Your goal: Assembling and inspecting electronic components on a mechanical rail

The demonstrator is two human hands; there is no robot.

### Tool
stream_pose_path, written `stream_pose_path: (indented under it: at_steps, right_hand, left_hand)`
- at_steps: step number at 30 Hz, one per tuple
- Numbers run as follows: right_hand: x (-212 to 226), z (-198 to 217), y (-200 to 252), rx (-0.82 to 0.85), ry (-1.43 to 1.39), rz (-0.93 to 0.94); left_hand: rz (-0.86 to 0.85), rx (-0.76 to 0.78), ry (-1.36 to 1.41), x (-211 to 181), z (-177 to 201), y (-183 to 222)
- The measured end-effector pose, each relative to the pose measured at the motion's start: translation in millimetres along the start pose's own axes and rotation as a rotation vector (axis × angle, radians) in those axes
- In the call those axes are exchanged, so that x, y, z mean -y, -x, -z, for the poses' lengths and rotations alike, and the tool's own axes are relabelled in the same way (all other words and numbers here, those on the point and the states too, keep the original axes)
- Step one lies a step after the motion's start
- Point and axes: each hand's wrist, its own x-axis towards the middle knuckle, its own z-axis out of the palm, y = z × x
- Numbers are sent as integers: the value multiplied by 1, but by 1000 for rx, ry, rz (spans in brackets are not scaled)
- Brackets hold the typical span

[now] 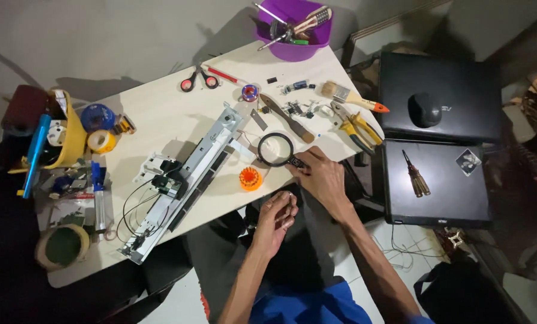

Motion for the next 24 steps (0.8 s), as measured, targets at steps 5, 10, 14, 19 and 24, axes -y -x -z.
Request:
stream_pose_path:
  at_steps: [5, 10, 14, 19, 24]
  right_hand:
    - [3, 2, 1, -9, -31, -4]
    - [8, 18, 10, -77, -203, 48]
    - [24, 39, 19, 67, -580, 228]
    - [33, 52, 21, 115, -671, 328]
    - [23, 37, 27, 111, -786, 360]
  left_hand:
    - [6, -19, 39, 1, 2, -6]
    - [7, -50, 39, 4, 1, -13]
    - [-30, -71, -22, 14, 12, -24]
    - [-33, -86, -41, 28, 26, -34]
    - [-13, -112, 10, 16, 20, -24]
